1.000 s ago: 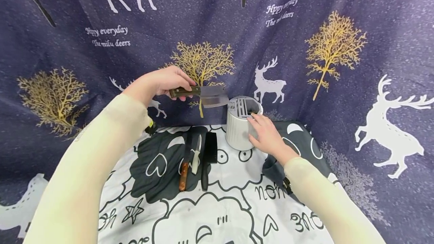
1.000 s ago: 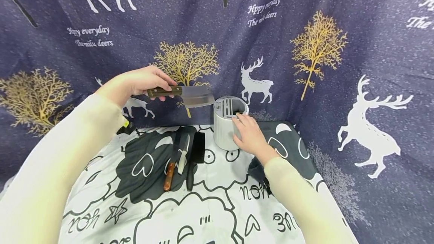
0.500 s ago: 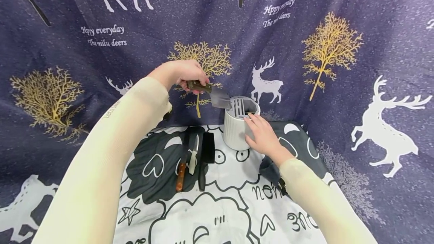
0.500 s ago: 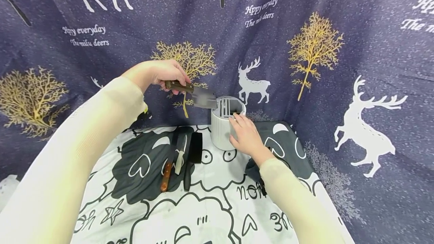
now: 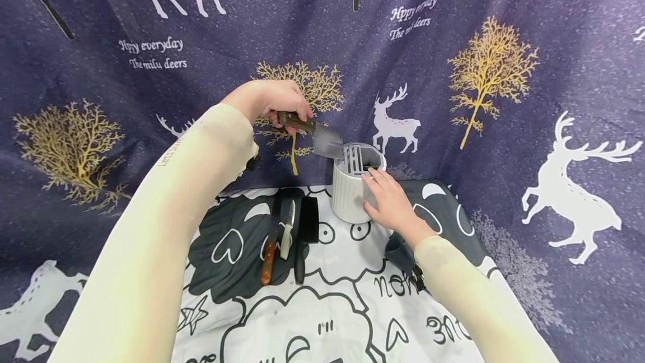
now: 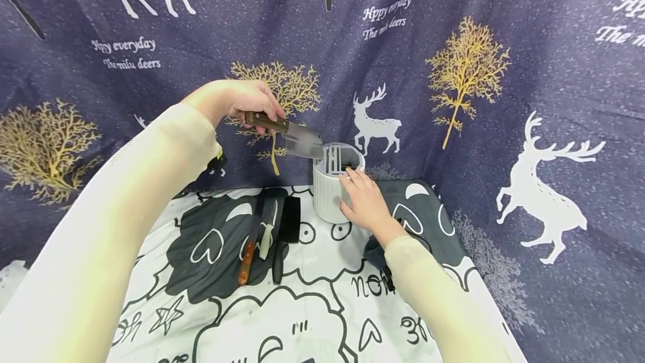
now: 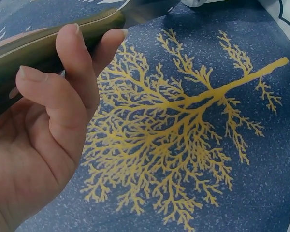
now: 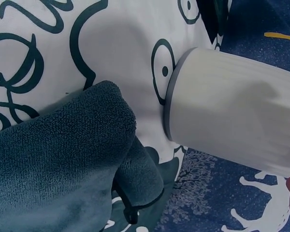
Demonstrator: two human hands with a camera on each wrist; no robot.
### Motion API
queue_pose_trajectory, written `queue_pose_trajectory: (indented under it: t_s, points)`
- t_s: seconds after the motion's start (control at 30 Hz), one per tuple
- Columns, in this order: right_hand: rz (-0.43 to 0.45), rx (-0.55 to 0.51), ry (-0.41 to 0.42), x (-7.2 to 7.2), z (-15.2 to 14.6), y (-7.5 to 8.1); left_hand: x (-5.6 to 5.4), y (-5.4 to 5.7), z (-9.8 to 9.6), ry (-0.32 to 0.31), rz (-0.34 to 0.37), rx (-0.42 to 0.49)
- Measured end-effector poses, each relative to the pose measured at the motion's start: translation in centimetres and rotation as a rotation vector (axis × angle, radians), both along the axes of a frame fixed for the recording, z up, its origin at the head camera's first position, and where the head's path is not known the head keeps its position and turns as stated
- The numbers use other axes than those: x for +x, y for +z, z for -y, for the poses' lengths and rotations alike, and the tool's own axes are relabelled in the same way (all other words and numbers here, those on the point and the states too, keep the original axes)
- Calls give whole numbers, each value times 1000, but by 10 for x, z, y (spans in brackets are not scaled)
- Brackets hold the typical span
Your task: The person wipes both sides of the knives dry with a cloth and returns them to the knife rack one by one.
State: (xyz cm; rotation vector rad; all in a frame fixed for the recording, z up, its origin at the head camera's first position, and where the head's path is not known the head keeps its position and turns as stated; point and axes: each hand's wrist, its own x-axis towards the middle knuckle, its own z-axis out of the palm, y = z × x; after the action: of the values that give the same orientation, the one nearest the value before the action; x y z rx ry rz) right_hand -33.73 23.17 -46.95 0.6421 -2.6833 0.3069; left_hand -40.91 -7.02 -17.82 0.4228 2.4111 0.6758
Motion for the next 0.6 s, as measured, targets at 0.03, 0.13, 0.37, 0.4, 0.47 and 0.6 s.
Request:
queue_pose_trajectory:
  t_s: [0.03, 0.13, 0.37, 0.4, 0.47, 0.6]
  points:
    - [-2, -3, -2, 0, 0, 0, 0, 0, -1, -2, -1, -2]
    - [5, -14, -3, 1, 1, -2, 0, 2, -4, -12, -6, -17]
    - [6, -21, -6, 2, 1, -2, 3, 10, -5, -14, 1, -16]
    - [8, -22, -9, 2, 0, -1, 3, 11, -6, -12, 1, -12]
    - [12, -24, -13, 2, 0, -1, 3, 12, -8, -14, 3, -11]
    - [19, -35, -9, 1, 1, 0, 3, 13, -14, -11, 21, -32]
